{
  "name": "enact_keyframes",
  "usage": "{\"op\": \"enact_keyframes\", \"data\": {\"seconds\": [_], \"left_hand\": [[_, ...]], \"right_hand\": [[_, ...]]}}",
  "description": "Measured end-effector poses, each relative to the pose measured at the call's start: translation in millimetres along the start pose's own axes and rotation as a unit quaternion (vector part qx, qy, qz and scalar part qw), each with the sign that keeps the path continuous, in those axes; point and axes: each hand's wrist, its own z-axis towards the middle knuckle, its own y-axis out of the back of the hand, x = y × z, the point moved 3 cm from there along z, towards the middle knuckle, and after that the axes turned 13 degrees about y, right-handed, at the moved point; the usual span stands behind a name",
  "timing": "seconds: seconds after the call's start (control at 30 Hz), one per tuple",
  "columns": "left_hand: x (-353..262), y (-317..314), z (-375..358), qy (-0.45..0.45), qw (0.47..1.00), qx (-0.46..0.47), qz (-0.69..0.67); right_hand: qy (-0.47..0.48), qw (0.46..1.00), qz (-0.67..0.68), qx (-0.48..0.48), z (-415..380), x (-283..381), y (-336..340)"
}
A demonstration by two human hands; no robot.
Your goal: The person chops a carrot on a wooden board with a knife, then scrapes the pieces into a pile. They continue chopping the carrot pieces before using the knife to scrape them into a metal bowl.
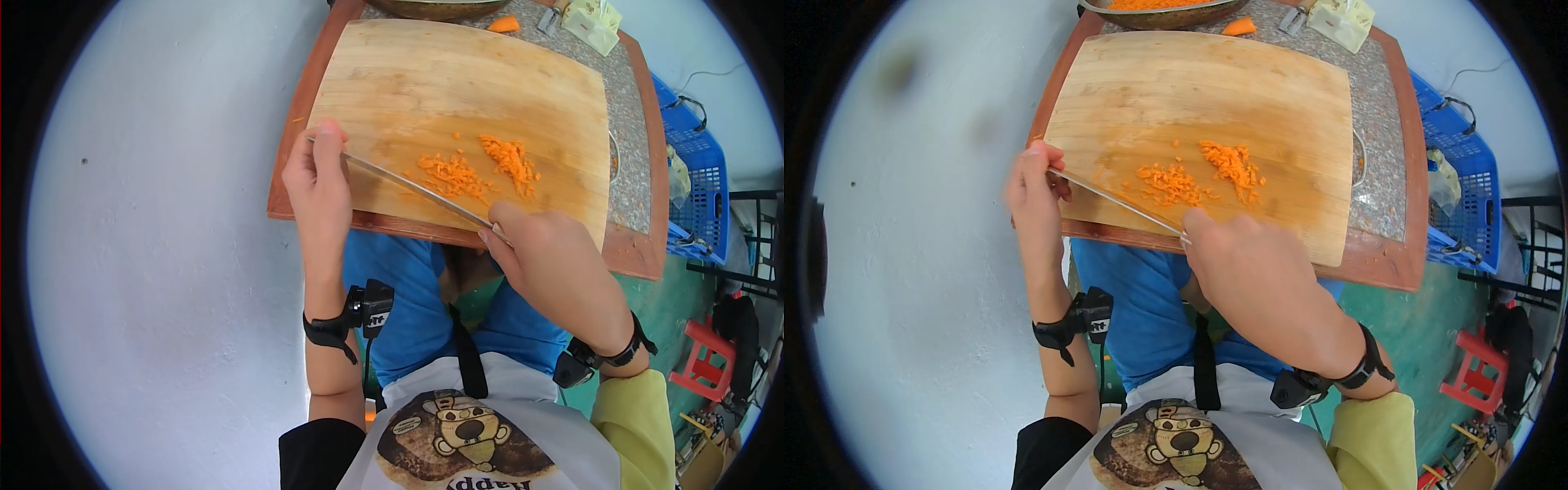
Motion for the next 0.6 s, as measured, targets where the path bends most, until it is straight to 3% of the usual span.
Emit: {"op": "enact_keyframes", "data": {"seconds": [0.27,0.33,0.6], "left_hand": [[3.2,4.7,14.7,-0.054,0.997,-0.033,-0.034],[-1.4,5.2,17.9,0.012,1.000,-0.014,0.023],[-1.7,5.9,4.2,-0.003,0.999,-0.023,0.047]], "right_hand": [[0.024,0.999,-0.008,-0.024,11.1,2.3,-11.8],[0.031,0.999,-0.002,-0.027,15.1,-0.7,-9.5],[0.028,0.999,-0.006,0.022,4.6,0.6,-2.0]]}}
